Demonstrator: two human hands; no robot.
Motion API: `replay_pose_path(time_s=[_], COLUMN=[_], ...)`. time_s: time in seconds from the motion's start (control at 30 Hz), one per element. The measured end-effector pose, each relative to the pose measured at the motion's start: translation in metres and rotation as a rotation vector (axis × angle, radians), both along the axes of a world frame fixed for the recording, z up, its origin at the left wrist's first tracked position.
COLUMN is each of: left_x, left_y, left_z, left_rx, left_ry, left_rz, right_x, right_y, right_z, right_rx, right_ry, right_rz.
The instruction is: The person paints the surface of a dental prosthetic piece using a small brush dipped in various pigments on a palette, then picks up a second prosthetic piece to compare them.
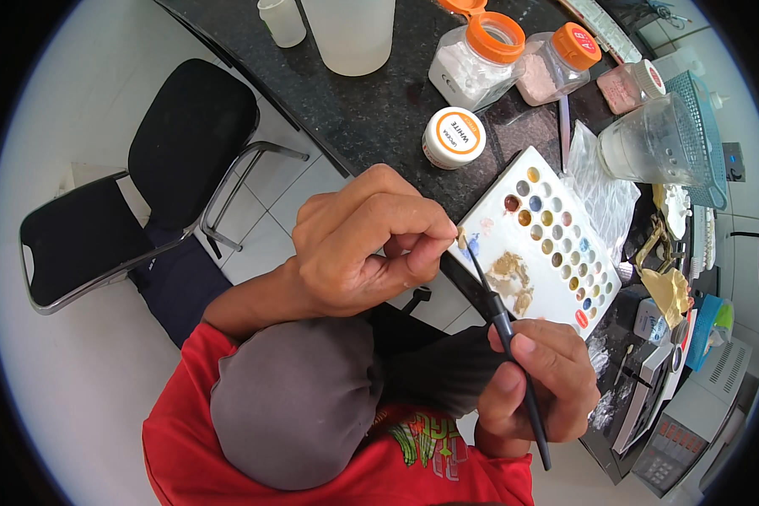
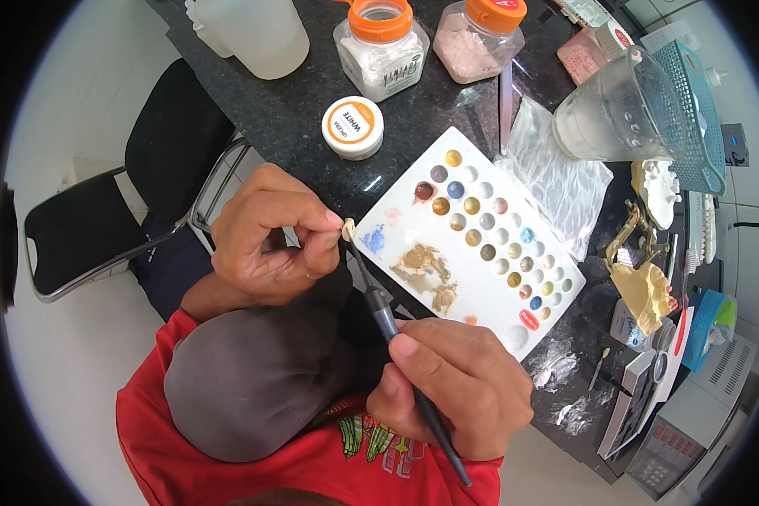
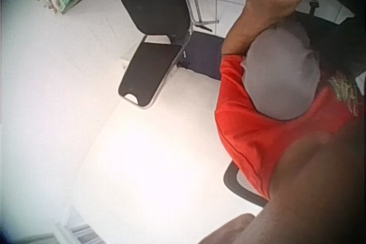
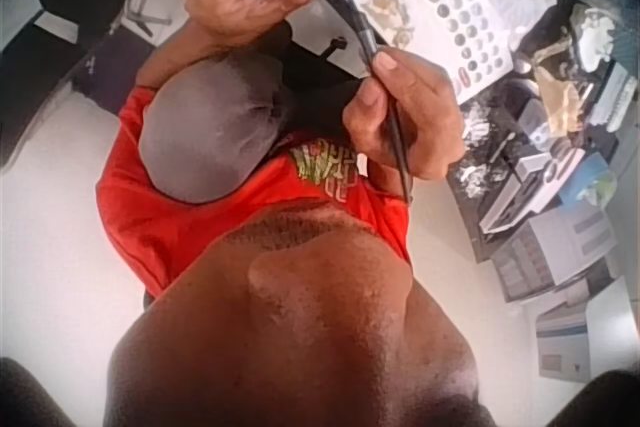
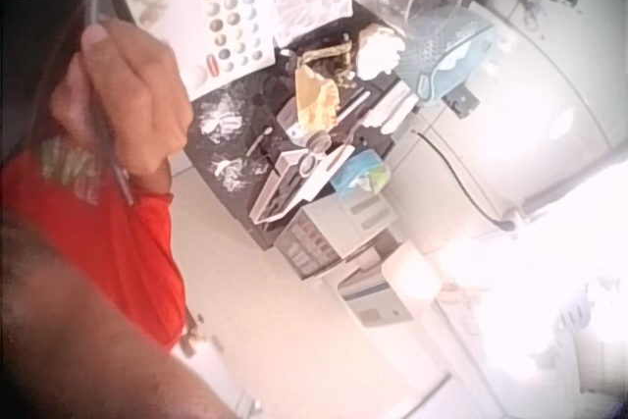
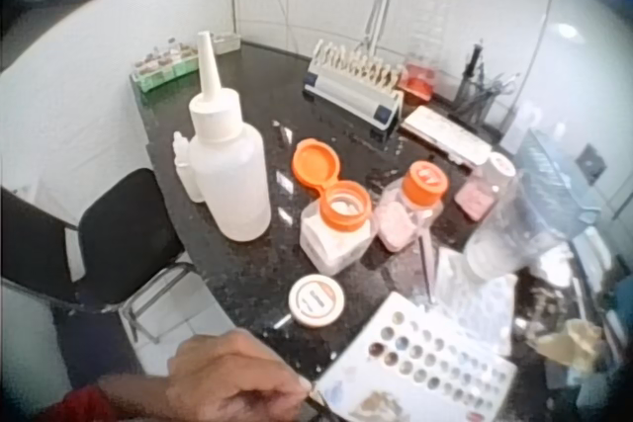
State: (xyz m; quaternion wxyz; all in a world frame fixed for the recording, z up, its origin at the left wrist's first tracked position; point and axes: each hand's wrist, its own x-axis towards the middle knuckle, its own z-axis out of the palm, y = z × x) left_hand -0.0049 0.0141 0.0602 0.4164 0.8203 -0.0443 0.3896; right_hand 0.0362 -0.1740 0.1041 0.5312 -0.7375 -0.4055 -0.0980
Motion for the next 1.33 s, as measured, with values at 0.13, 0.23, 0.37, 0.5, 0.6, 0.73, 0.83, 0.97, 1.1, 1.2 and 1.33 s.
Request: replay_pose_path(time_s=[0.13, 0.23, 0.37, 0.5, 0.6, 0.73, 0.83, 0.97, 1.1, 1.2, 1.33], left_x=[0.001, 0.001, 0.000, -0.003, -0.003, 0.012, 0.011, 0.002, -0.014, -0.002, -0.011], left_y=[-0.001, -0.002, -0.001, 0.003, 0.004, -0.002, -0.004, -0.007, -0.006, -0.023, -0.015], left_z=[0.000, 0.000, 0.000, 0.001, 0.003, 0.001, -0.006, -0.022, 0.014, 0.010, 0.034], left_rx=[0.001, 0.009, 0.008, 0.013, 0.007, -0.006, -0.052, -0.236, -0.382, -0.479, -0.489], left_ry=[0.001, -0.001, 0.001, -0.002, -0.004, -0.102, -0.126, -0.029, -0.108, -0.157, -0.239], left_rz=[-0.005, -0.002, 0.003, 0.006, -0.004, -0.005, -0.018, -0.029, -0.020, -0.095, -0.071], right_x=[-0.001, 0.002, 0.001, -0.002, -0.002, 0.001, 0.001, -0.007, -0.015, -0.034, -0.029], right_y=[-0.001, -0.001, -0.002, 0.000, 0.003, -0.007, -0.019, -0.041, -0.096, -0.170, -0.213], right_z=[0.000, 0.000, 0.000, 0.002, 0.002, 0.003, -0.002, -0.008, 0.018, 0.033, 0.052], right_rx=[0.012, -0.002, -0.006, -0.003, 0.021, 0.097, 0.233, 0.235, 0.234, 0.102, 0.257], right_ry=[0.015, -0.007, -0.010, -0.008, -0.021, -0.009, -0.048, -0.116, -0.225, -0.351, -0.281], right_rz=[-0.023, -0.005, 0.004, 0.015, 0.012, 0.010, 0.043, 0.008, 0.015, -0.409, -0.732])
